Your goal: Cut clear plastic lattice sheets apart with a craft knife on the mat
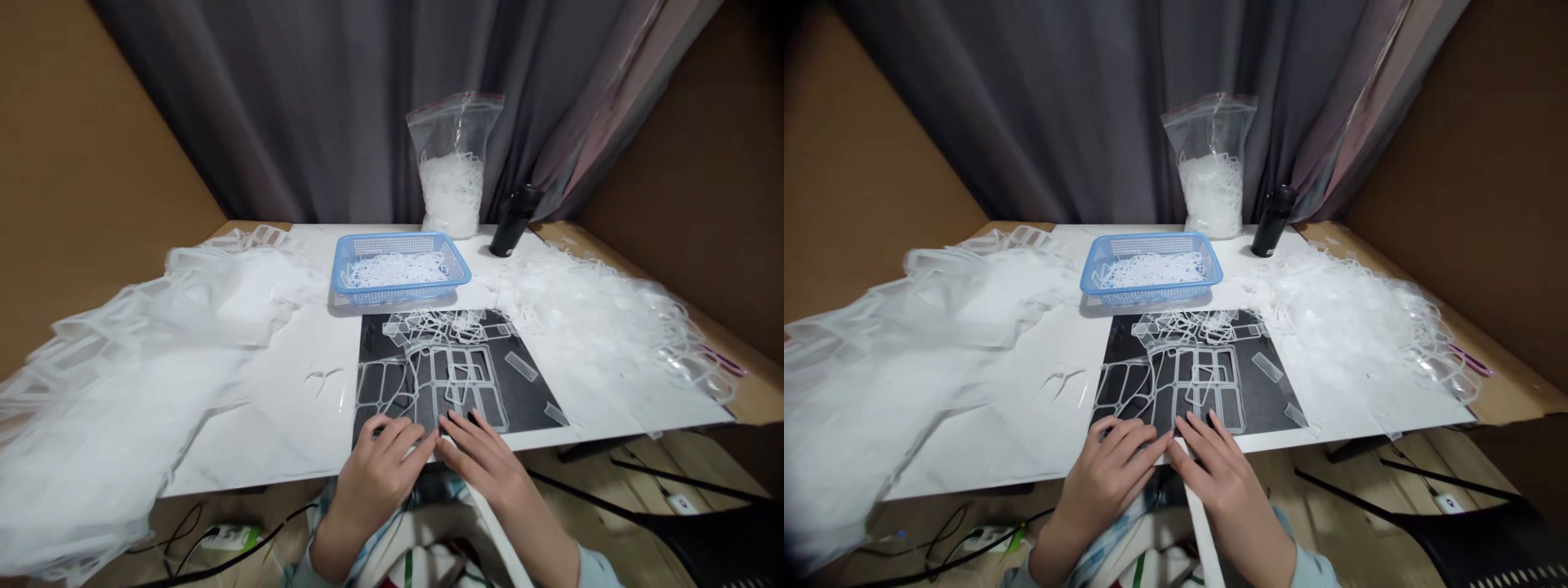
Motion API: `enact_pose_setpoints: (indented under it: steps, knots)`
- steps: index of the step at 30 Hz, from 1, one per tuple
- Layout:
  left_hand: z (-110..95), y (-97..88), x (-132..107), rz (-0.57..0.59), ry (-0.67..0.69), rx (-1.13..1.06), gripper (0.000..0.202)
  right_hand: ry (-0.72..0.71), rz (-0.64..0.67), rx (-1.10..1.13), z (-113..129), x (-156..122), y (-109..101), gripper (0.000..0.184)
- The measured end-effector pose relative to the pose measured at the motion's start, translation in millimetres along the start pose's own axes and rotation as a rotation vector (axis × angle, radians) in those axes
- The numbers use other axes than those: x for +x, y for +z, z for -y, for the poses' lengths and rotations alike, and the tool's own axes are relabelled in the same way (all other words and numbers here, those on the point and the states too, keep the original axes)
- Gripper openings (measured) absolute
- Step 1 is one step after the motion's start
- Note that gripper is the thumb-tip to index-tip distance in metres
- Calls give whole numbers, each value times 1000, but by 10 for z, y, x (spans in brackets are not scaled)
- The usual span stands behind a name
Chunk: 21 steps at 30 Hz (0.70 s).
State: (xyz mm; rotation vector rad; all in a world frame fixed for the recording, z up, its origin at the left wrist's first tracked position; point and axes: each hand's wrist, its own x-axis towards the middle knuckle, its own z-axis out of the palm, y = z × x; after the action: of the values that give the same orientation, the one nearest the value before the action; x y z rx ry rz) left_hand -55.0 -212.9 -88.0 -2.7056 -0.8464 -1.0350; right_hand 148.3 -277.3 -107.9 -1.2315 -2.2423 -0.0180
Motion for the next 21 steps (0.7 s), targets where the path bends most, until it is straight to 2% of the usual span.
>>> enact_pose_setpoints:
  steps: [5,10,14,17,19,21]
  knots:
    - [-6,-14,14,12,0,-6,27,50,-54,30,-84,47,-13,42]
    - [6,-37,31,37,5,-24,28,134,-186,30,-411,229,-271,41]
    - [29,-26,31,44,14,-34,29,286,-443,-82,-757,450,-557,35]
    - [27,-11,20,35,15,-33,29,386,-615,-145,-883,588,-671,26]
    - [17,-10,4,20,13,-27,28,456,-592,-75,-879,644,-666,23]
    - [5,-19,-13,-9,-4,-11,27,492,-475,72,-828,677,-605,23]
